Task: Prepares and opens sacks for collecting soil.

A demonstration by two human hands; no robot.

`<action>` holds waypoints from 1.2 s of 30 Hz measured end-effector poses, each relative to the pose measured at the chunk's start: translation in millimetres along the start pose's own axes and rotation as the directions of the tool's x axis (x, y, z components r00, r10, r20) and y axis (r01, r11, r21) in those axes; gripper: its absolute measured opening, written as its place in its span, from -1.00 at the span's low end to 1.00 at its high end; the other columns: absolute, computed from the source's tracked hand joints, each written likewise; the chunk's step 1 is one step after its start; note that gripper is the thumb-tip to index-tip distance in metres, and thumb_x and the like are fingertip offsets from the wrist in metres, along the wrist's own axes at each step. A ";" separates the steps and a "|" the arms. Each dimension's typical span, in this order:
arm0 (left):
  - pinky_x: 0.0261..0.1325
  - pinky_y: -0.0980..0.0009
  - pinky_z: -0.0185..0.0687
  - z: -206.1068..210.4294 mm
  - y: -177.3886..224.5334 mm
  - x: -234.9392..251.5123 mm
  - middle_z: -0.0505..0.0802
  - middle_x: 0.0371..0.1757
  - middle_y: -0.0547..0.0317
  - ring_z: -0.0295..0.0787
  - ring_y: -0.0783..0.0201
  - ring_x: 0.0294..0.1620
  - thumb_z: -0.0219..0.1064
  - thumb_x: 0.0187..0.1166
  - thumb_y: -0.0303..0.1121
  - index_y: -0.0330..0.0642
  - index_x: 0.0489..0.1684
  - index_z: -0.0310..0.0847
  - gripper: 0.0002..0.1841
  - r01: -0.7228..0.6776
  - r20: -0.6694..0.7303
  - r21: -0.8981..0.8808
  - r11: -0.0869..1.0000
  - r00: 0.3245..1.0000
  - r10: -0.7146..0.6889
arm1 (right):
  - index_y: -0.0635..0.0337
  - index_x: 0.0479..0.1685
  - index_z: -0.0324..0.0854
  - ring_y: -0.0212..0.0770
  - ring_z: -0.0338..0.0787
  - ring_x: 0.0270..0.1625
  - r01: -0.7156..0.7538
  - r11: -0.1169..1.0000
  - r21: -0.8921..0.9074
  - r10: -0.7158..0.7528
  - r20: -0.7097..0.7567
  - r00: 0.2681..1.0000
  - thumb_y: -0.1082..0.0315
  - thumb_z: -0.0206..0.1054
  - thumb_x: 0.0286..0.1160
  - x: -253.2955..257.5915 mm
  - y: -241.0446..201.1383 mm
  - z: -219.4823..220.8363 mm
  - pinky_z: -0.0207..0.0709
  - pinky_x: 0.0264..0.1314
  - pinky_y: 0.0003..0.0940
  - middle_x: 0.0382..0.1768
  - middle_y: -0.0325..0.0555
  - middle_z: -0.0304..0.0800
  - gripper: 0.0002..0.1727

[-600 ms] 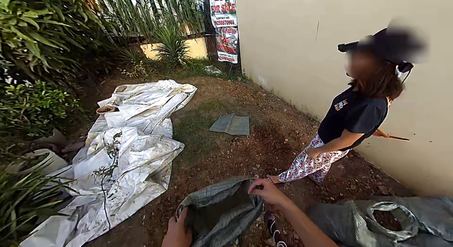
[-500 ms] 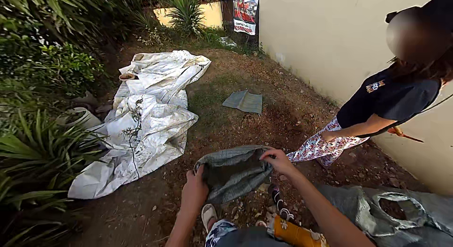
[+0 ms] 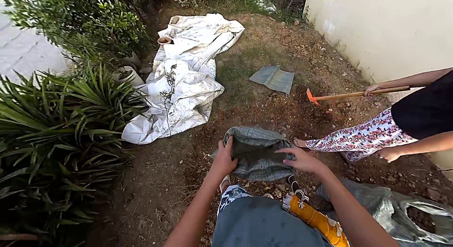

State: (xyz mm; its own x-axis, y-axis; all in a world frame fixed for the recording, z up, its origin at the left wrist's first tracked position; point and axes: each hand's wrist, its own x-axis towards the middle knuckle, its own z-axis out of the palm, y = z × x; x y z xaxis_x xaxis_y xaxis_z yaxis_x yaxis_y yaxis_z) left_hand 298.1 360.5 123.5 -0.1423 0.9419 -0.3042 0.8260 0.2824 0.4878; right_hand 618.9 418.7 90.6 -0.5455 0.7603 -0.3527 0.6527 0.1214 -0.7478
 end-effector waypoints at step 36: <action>0.45 -0.25 0.55 -13.8 -50.0 7.8 0.43 0.65 -0.41 0.53 -0.29 0.53 0.79 0.06 0.08 -0.27 0.75 0.15 0.20 -0.045 -0.398 -0.357 0.933 0.911 -0.109 | 0.14 0.80 0.25 0.22 0.55 0.58 -0.024 0.998 -0.064 0.013 -0.162 0.987 0.43 0.52 0.34 48.2 -85.6 30.8 0.40 0.61 0.27 0.58 0.25 0.50 -0.11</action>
State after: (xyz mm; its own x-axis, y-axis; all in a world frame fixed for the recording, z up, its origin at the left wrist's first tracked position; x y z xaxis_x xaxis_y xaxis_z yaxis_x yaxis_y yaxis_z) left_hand 248.1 356.2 108.0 -0.4364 0.8997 -0.0045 0.5826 0.2864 0.7606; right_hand 520.5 425.3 120.2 -0.4443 0.8553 -0.2667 0.6980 0.1438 -0.7015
